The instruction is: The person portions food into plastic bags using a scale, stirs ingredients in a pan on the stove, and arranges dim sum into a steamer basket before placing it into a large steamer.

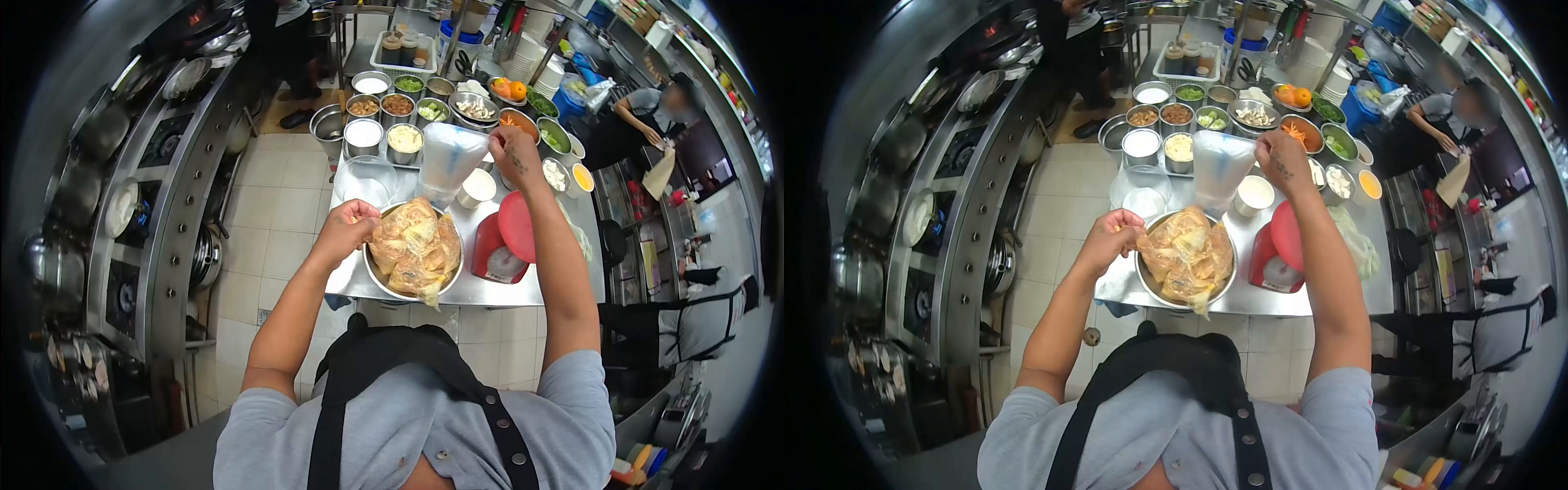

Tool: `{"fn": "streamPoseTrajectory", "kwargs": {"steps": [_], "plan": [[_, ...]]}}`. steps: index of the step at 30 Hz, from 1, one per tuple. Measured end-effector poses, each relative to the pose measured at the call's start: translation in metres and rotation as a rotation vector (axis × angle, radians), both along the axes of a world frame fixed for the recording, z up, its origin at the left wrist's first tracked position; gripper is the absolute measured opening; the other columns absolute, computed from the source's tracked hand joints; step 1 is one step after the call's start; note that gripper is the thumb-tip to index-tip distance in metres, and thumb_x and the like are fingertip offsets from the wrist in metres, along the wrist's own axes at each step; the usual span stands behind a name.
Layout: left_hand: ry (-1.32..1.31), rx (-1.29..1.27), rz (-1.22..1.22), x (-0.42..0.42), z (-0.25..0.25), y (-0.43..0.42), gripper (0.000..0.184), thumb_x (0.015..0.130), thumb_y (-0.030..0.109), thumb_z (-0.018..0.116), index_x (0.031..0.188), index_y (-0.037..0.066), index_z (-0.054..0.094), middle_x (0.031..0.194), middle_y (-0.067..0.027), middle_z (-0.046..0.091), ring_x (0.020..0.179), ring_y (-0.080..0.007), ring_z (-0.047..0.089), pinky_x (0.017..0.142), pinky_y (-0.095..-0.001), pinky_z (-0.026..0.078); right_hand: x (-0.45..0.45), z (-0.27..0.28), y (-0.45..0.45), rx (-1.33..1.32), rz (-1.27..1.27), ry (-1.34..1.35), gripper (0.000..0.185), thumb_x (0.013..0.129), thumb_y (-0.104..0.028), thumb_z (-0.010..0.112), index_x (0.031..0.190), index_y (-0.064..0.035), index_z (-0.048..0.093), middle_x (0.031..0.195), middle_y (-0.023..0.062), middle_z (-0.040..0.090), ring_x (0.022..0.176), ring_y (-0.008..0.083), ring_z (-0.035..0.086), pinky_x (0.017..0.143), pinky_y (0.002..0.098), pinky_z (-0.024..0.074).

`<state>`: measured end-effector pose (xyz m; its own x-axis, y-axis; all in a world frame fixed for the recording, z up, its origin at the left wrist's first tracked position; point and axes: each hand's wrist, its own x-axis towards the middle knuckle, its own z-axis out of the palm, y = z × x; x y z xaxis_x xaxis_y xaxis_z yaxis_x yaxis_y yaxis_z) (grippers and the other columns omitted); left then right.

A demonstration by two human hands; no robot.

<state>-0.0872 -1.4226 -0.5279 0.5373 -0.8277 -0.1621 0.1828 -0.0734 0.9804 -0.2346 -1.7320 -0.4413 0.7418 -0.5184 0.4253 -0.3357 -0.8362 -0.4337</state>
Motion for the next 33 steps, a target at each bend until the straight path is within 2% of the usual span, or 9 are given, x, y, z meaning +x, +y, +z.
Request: {"fn": "streamPoseTrajectory", "kwargs": {"steps": [12,15,16,19,24,25,26,29,33], "plan": [[-0.011,-0.014,-0.213,0.031,0.008,-0.003,0.016,0.082,0.011,0.064,0.094,0.003,0.058,0.075,0.0003,0.06,0.057,-0.0048,0.051,0.048,-0.0203,0.039,0.023,0.01,0.018,0.054,-0.224,-0.046,0.023,0.084,-0.021,0.059,0.092,-0.0003,0.063,0.089,0.0202,0.066,0.089,0.0333,0.064,0.077,0.0411,0.048],[0.01,-0.005,-0.247,0.033,0.006,-0.003,0.016,0.082,0.01,0.064,0.094,0.004,0.058,0.075,0.0004,0.06,0.057,-0.0047,0.051,0.048,-0.0205,0.039,0.028,0.004,0.025,-0.218,-0.109,-0.138,0.024,0.085,-0.024,0.06,0.094,-0.0019,0.064,0.097,0.0192,0.065,0.095,0.0319,0.062,0.081,0.0413,0.0475],[0.017,-0.009,-0.257,0.034,0.004,-0.003,0.015,0.082,0.01,0.064,0.094,0.004,0.058,0.076,0.0004,0.06,0.057,-0.0047,0.051,0.048,-0.0206,0.039,0.027,0.016,0.029,-0.041,-0.122,0.072,0.022,0.087,-0.024,0.06,0.094,-0.004,0.066,0.101,0.0174,0.065,0.098,0.032,0.061,0.084,0.0414,0.047],[0.015,-0.006,-0.269,0.036,0.003,-0.003,0.013,0.084,0.012,0.062,0.094,0.004,0.059,0.075,0.0013,0.059,0.06,-0.0038,0.052,0.047,-0.0202,0.039,0.038,0.028,0.022,-0.195,-0.141,0.245,0.019,0.089,-0.021,0.058,0.093,-0.0056,0.068,0.099,0.0166,0.065,0.096,0.0336,0.061,0.083,0.0416,0.0472],[0.055,-0.043,-0.258,0.041,0.006,0.002,0.016,0.082,0.011,0.063,0.095,0.003,0.058,0.074,-0.0005,0.062,0.056,-0.0047,0.051,0.048,-0.0193,0.04,0.032,0.09,0.022,-0.234,-0.372,-0.379,0.027,0.09,-0.026,0.052,0.092,-0.0044,0.068,0.081,0.0194,0.065,0.08,0.0375,0.063,0.071,0.0437,0.047],[0.066,-0.049,-0.27,0.043,0.006,0.002,0.016,0.082,0.011,0.063,0.095,0.003,0.058,0.074,-0.0008,0.062,0.055,-0.0048,0.051,0.048,-0.0191,0.04,0.027,0.105,0.02,-0.207,-0.351,-0.478,0.03,0.09,-0.028,0.052,0.091,-0.0027,0.068,0.079,0.0182,0.065,0.074,0.0339,0.063,0.068,0.0409,0.0466],[0.049,-0.045,-0.279,0.046,0.006,0.002,0.015,0.083,0.01,0.062,0.096,0.003,0.058,0.077,-0.0026,0.064,0.057,-0.0053,0.052,0.048,-0.0192,0.041,0.02,0.122,0.025,-0.111,-0.351,-0.549,0.026,0.092,-0.026,0.056,0.085,-0.0041,0.066,0.071,0.0036,0.062,0.065,0.012,0.055,0.061,0.0281,0.0441],[0.066,-0.076,-0.234,0.045,0.009,0.001,0.017,0.081,0.012,0.064,0.096,0.003,0.059,0.073,0.0005,0.06,0.054,-0.0038,0.048,0.046,-0.0186,0.037,-0.003,0.139,0.049,0.172,-0.054,-0.881,0.017,0.092,-0.019,0.057,0.091,-0.0028,0.062,0.081,0.0012,0.062,0.069,0.0097,0.055,0.066,0.0229,0.0455],[0.072,-0.101,-0.188,0.042,0.009,-0.002,0.017,0.082,0.012,0.061,0.096,0.004,0.059,0.072,0.0003,0.06,0.056,-0.0043,0.05,0.047,-0.0199,0.039,-0.037,0.07,0.136,-0.269,0.014,-0.662,0.007,0.084,-0.001,0.059,0.091,-0.0015,0.058,0.09,0.0086,0.063,0.083,0.0172,0.06,0.073,0.0294,0.0486]]}}
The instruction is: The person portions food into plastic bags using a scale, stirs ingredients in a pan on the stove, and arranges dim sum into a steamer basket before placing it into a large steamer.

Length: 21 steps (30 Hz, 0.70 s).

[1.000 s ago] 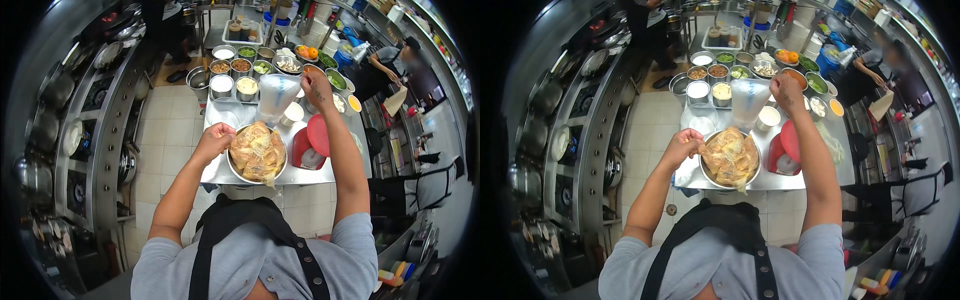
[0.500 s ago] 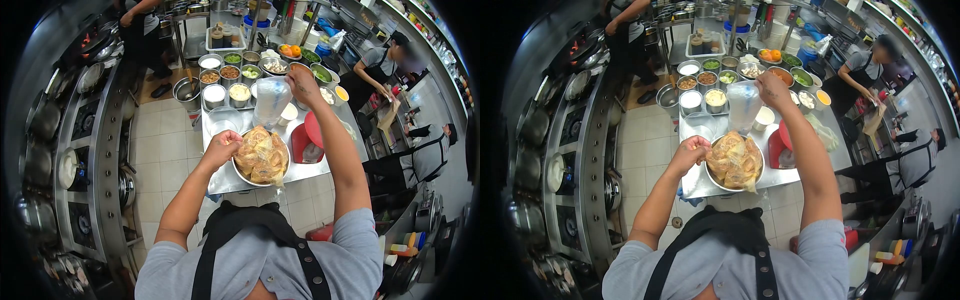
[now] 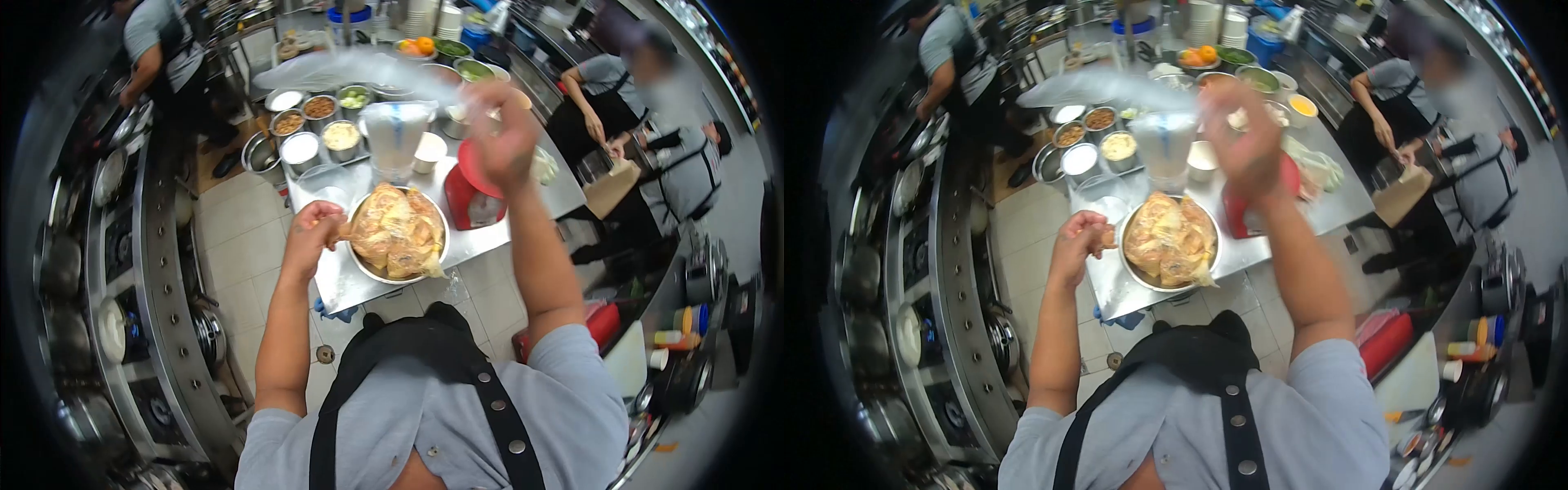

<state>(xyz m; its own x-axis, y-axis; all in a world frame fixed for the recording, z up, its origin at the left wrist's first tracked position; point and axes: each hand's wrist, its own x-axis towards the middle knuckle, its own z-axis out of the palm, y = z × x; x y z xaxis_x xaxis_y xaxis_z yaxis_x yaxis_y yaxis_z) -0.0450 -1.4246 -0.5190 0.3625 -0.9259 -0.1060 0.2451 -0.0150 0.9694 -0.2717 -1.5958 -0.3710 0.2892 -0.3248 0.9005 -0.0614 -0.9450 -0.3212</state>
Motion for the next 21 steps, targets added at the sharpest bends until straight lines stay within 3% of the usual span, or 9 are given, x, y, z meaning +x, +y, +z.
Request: {"fn": "streamPoseTrajectory", "kwargs": {"steps": [2,6,10,14,15,17,19,21], "plan": [[0.003,0.048,-0.002,-0.005,0.001,-0.002,0.017,0.082,0.012,0.061,0.096,0.004,0.059,0.073,-0.0006,0.06,0.056,-0.0053,0.051,0.047,-0.0208,0.04,-0.017,-0.051,0.034,-0.058,0.052,0.208,0.02,0.071,-0.002,0.068,0.088,-0.0058,0.059,0.097,0.0115,0.064,0.095,0.0305,0.062,0.082,0.0359,0.0503],[-0.061,0.07,-0.056,0.003,-0.032,-0.012,0.015,0.083,0.01,0.061,0.096,0.003,0.059,0.076,-0.0021,0.061,0.058,-0.0072,0.052,0.047,-0.0224,0.04,-0.053,-0.118,0.054,0.09,0.108,0.314,0.017,0.07,0.001,0.065,0.084,-0.0054,0.058,0.098,0.0106,0.063,0.099,0.031,0.061,0.085,0.0386,0.0505],[-0.05,-0.029,0.022,-0.043,0.002,-0.028,0.016,0.085,0.005,0.053,0.097,0.002,0.063,0.074,-0.0032,0.06,0.054,-0.009,0.05,0.048,-0.0241,0.039,-0.093,-0.16,0.033,0.096,-0.012,0.414,0.016,0.071,0.004,0.064,0.083,-0.005,0.06,0.101,0.0104,0.063,0.105,0.0309,0.06,0.09,0.0418,0.0482],[-0.066,0.037,-0.054,-0.048,-0.003,-0.045,0.03,0.094,0.024,0.053,0.1,-0.003,0.064,0.079,-0.005,0.063,0.062,-0.0132,0.057,0.056,-0.0235,0.046,-0.108,-0.164,0.014,0.079,-0.124,0.497,0.015,0.07,0.002,0.064,0.082,-0.0074,0.063,0.107,0.0088,0.063,0.111,0.0303,0.056,0.093,0.0443,0.0427],[0.112,-0.033,0.046,-0.064,0.011,-0.05,0.042,0.095,0.036,0.052,0.098,-0.004,0.064,0.079,-0.0061,0.064,0.067,-0.0157,0.06,0.063,-0.0248,0.049,-0.109,-0.157,0.015,0.088,-0.137,0.528,0.014,0.071,0.0,0.063,0.082,-0.0077,0.064,0.108,0.0089,0.063,0.11,0.0301,0.056,0.094,0.0439,0.042],[0.236,0.012,-0.033,-0.065,0.017,-0.055,0.044,0.096,0.039,0.052,0.094,-0.003,0.064,0.079,-0.0065,0.063,0.069,-0.0162,0.061,0.066,-0.0258,0.05,-0.11,-0.164,0.011,0.075,-0.139,0.529,0.022,0.066,0.002,0.062,0.083,-0.0108,0.066,0.112,0.008,0.063,0.111,0.029,0.055,0.09,0.0435,0.041],[0.299,0.053,-0.108,-0.063,0.007,-0.066,0.046,0.095,0.044,0.054,0.092,-0.001,0.064,0.078,-0.0056,0.062,0.069,-0.0153,0.061,0.062,-0.0261,0.05,-0.102,-0.166,0.008,0.289,-0.002,0.452,0.018,0.069,-0.003,0.062,0.085,-0.0095,0.066,0.117,0.0102,0.061,0.108,0.0288,0.056,0.088,0.0416,0.0443],[0.176,0.086,-0.074,-0.062,-0.014,-0.076,0.043,0.094,0.043,0.056,0.093,0.001,0.065,0.078,-0.0045,0.061,0.069,-0.0143,0.061,0.058,-0.0255,0.048,-0.079,-0.157,0.007,0.479,0.132,0.32,0.02,0.074,-0.008,0.062,0.093,-0.0085,0.065,0.115,0.012,0.06,0.106,0.0299,0.057,0.086,0.0405,0.047]]}}
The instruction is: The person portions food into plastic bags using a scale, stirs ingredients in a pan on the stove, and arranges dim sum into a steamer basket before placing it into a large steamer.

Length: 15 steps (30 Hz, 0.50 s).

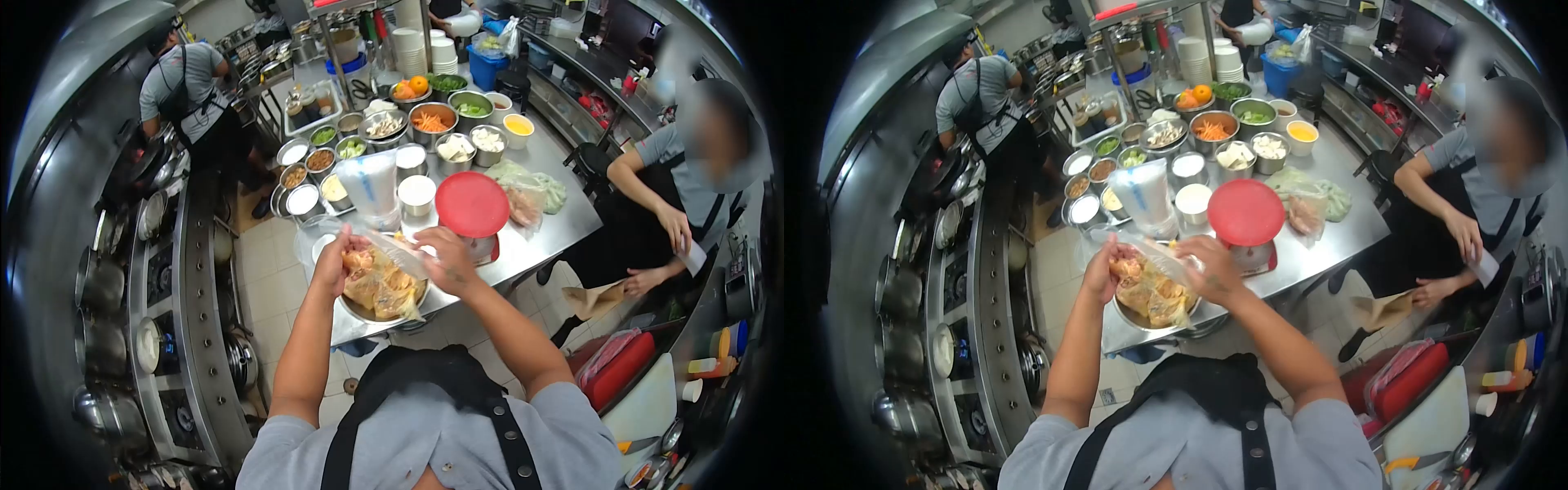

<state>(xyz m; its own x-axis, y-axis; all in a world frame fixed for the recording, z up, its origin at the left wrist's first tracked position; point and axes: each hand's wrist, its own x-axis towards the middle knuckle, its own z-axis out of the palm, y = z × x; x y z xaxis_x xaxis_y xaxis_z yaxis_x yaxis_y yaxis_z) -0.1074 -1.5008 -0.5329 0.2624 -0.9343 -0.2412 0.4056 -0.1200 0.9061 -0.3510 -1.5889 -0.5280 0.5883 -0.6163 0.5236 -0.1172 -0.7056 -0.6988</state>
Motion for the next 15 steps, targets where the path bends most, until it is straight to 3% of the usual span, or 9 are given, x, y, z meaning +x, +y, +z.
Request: {"fn": "streamPoseTrajectory", "kwargs": {"steps": [1,3,6,9,11,13,15], "plan": [[-0.059,0.021,0.015,-0.003,-0.005,-0.001,0.041,0.093,0.042,0.057,0.094,0.002,0.065,0.078,-0.0039,0.061,0.069,-0.0137,0.061,0.056,-0.0252,0.047,0.016,0.008,0.003,0.08,0.016,-0.055,0.022,0.076,-0.011,0.062,0.098,-0.0079,0.064,0.113,0.0127,0.06,0.105,0.0307,0.057,0.085,0.04,0.0482],[-0.119,0.055,0.03,-0.011,-0.006,0.003,0.033,0.093,0.036,0.059,0.095,0.003,0.066,0.081,-0.0045,0.063,0.069,-0.0125,0.061,0.053,-0.0252,0.047,0.044,0.011,0.003,0.112,0.015,0.087,0.026,0.08,-0.015,0.061,0.105,-0.0076,0.062,0.109,0.0147,0.06,0.104,0.0328,0.058,0.085,0.0404,0.0486],[-0.175,0.088,0.12,-0.012,-0.018,0.011,0.031,0.093,0.031,0.057,0.095,0.002,0.066,0.085,-0.0065,0.065,0.07,-0.014,0.062,0.058,-0.0277,0.048,0.056,-0.011,0.0,-0.046,0.046,0.26,0.026,0.079,-0.016,0.061,0.103,-0.0073,0.063,0.102,0.015,0.059,0.099,0.0329,0.059,0.083,0.0408,0.0493],[-0.133,0.052,0.219,-0.009,-0.023,0.023,0.042,0.094,0.04,0.053,0.097,-0.001,0.065,0.084,-0.0066,0.065,0.069,-0.0157,0.062,0.059,-0.0283,0.048,0.054,-0.026,-0.009,-0.097,0.096,0.429,0.025,0.076,-0.014,0.062,0.1,-0.0064,0.063,0.097,0.0136,0.06,0.096,0.0326,0.059,0.08,0.0428,0.0495],[0.126,0.082,0.153,-0.005,-0.019,0.035,0.052,0.096,0.049,0.045,0.095,0.001,0.064,0.081,-0.0067,0.065,0.066,-0.0161,0.062,0.057,-0.0274,0.048,0.045,-0.03,-0.007,-0.213,0.047,0.194,0.02,0.075,-0.01,0.061,0.095,-0.0066,0.063,0.092,0.0101,0.06,0.091,0.0295,0.059,0.075,0.0414,0.0501],[0.304,0.067,0.117,-0.021,0.019,0.042,0.054,0.097,0.052,0.04,0.093,0.003,0.063,0.079,-0.0062,0.065,0.065,-0.016,0.062,0.056,-0.0265,0.048,0.031,-0.013,-0.007,-0.32,0.076,0.017,0.018,0.075,-0.007,0.061,0.093,-0.0075,0.063,0.092,0.0093,0.06,0.09,0.0282,0.059,0.073,0.0397,0.0503],[0.307,0.056,0.146,-0.013,-0.001,0.037,0.046,0.096,0.046,0.045,0.09,0.005,0.062,0.078,-0.0049,0.065,0.065,-0.0141,0.062,0.052,-0.0254,0.046,0.023,-0.013,-0.005,-0.408,0.137,0.004,0.019,0.074,-0.005,0.062,0.093,-0.0088,0.063,0.094,0.0083,0.061,0.09,0.0263,0.059,0.072,0.0373,0.0502]]}}
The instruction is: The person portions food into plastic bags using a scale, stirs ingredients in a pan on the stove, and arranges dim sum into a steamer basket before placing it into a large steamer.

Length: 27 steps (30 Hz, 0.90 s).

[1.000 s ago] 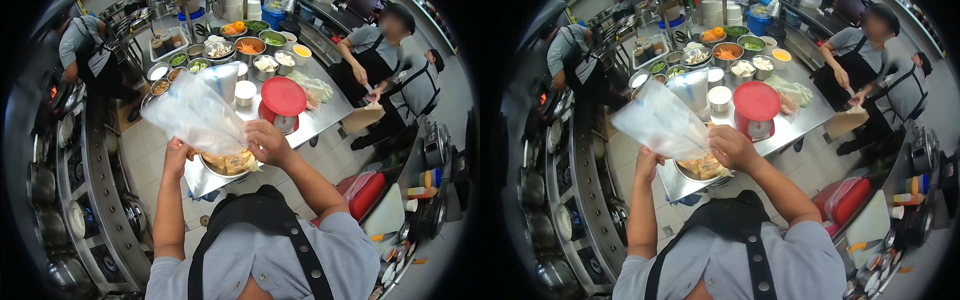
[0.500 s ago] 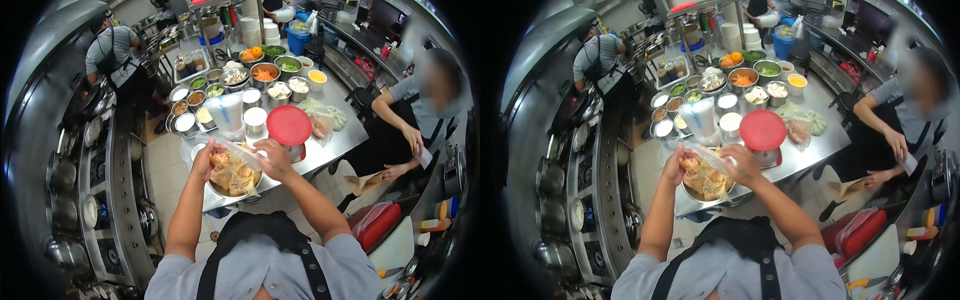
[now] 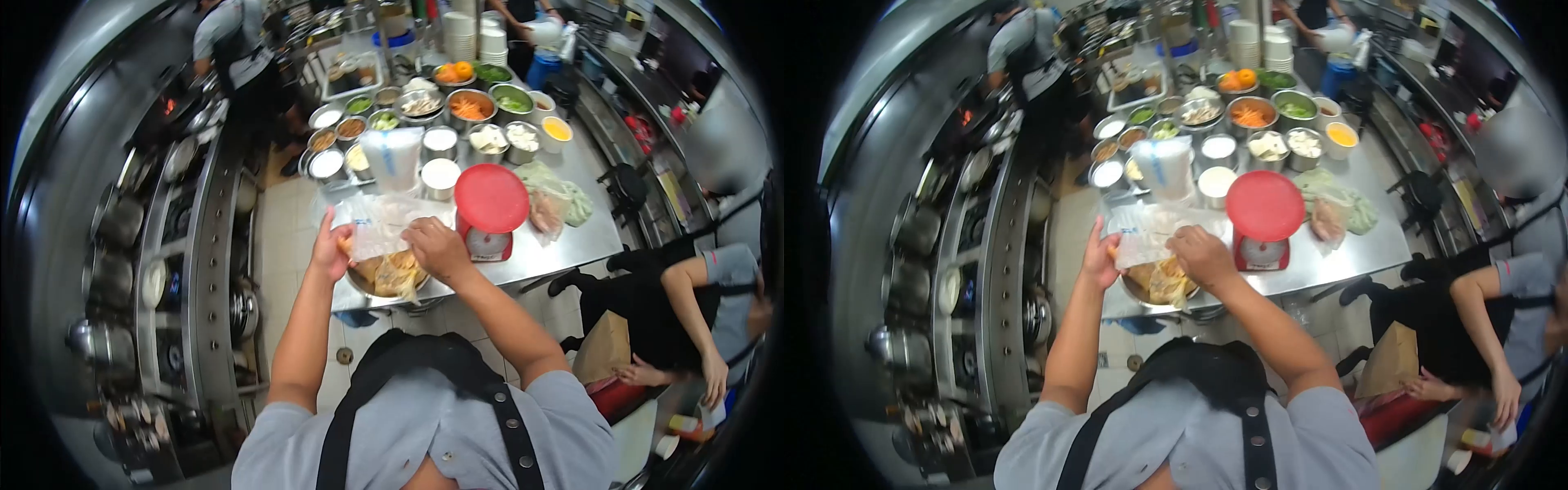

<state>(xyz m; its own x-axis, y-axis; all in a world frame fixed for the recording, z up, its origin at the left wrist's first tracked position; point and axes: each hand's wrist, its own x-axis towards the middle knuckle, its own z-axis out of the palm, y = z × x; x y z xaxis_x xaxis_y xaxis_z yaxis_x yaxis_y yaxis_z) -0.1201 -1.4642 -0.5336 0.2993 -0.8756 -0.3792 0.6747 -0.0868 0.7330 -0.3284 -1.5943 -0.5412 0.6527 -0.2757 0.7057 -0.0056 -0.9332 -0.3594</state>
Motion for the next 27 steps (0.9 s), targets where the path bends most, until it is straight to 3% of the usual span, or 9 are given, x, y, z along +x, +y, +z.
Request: {"fn": "streamPoseTrajectory", "kwargs": {"steps": [4,5,8,9,13,16,17,23,27], "plan": [[-0.334,0.062,0.12,-0.029,0.015,-0.008,0.027,0.094,0.032,0.057,0.09,0.005,0.062,0.074,-0.0022,0.064,0.06,-0.011,0.06,0.046,-0.0229,0.043,-0.014,-0.008,-0.001,-0.049,0.05,0.089,0.027,0.074,-0.004,0.063,0.1,-0.0071,0.062,0.1,0.0109,0.06,0.093,0.0301,0.058,0.079,0.0391,0.0498],[-0.295,0.02,0.125,-0.032,0.017,-0.009,0.013,0.09,0.018,0.061,0.091,0.005,0.062,0.074,-0.0015,0.064,0.056,-0.0093,0.058,0.045,-0.0219,0.042,-0.02,-0.004,0.0,-0.013,0.048,0.13,0.032,0.074,-0.009,0.066,0.105,-0.0067,0.061,0.105,0.0127,0.06,0.096,0.0322,0.058,0.081,0.0416,0.0487],[-0.448,0.021,0.081,-0.041,0.019,-0.01,0.011,0.089,0.014,0.06,0.089,0.004,0.062,0.073,-0.0013,0.063,0.054,-0.0088,0.056,0.046,-0.0203,0.041,-0.027,0.014,0.014,0.252,-0.08,-0.031,0.034,0.075,-0.013,0.066,0.108,-0.0055,0.062,0.109,0.0145,0.06,0.101,0.0308,0.058,0.085,0.0377,0.0477],[-0.505,0.014,0.034,-0.044,0.02,-0.012,0.01,0.088,0.013,0.06,0.088,0.003,0.063,0.073,-0.0009,0.063,0.055,-0.0078,0.056,0.047,-0.0202,0.041,-0.026,0.02,0.019,0.376,-0.105,-0.057,0.039,0.078,-0.024,0.069,0.11,-0.0044,0.061,0.107,0.0151,0.061,0.1,0.03,0.06,0.083,0.0361,0.0478],[-0.653,-0.087,-0.118,-0.06,0.029,-0.021,0.011,0.085,0.012,0.062,0.086,0.002,0.065,0.07,0.0017,0.06,0.053,-0.004,0.049,0.047,-0.0188,0.037,-0.012,0.045,0.033,0.732,-0.18,0.14,0.047,0.081,-0.042,0.07,0.105,-0.0015,0.063,0.096,0.014,0.066,0.086,0.0254,0.064,0.077,0.0364,0.0496],[-0.814,-0.085,-0.192,-0.052,0.04,-0.027,0.012,0.083,0.013,0.066,0.083,0.0,0.066,0.069,0.0011,0.061,0.054,-0.0043,0.051,0.049,-0.0185,0.039,-0.003,0.041,0.03,0.603,-0.26,0.125,0.034,0.083,-0.034,0.068,0.095,-0.0014,0.067,0.085,0.0127,0.068,0.077,0.022,0.065,0.071,0.0333,0.05],[-0.868,-0.096,-0.22,-0.037,0.027,-0.031,0.013,0.082,0.013,0.067,0.083,0.0,0.066,0.068,0.0008,0.061,0.055,-0.0048,0.052,0.049,-0.0188,0.039,0.0,0.04,0.026,0.759,-0.282,0.144,0.024,0.085,-0.026,0.065,0.086,-0.0018,0.067,0.075,0.0115,0.067,0.068,0.0199,0.064,0.063,0.0318,0.0487],[-1.049,0.079,-0.153,0.032,0.032,-0.026,0.025,0.083,0.024,0.073,0.074,0.003,0.062,0.064,-0.0008,0.06,0.052,-0.0063,0.052,0.047,-0.0231,0.041,0.029,0.033,0.026,0.644,-0.621,0.037,0.02,0.083,-0.023,0.06,0.082,-0.0035,0.064,0.077,0.0137,0.066,0.071,0.0318,0.064,0.064,0.0412,0.0487],[-0.663,-0.14,-0.234,0.039,0.068,-0.003,0.021,0.09,0.025,0.062,0.09,0.004,0.06,0.072,-0.0022,0.062,0.052,-0.0072,0.053,0.045,-0.0203,0.042,0.072,0.034,0.051,0.392,-0.755,0.173,0.019,0.083,-0.022,0.058,0.079,-0.0039,0.061,0.079,0.0157,0.066,0.074,0.0348,0.064,0.065,0.0447,0.0483]]}}
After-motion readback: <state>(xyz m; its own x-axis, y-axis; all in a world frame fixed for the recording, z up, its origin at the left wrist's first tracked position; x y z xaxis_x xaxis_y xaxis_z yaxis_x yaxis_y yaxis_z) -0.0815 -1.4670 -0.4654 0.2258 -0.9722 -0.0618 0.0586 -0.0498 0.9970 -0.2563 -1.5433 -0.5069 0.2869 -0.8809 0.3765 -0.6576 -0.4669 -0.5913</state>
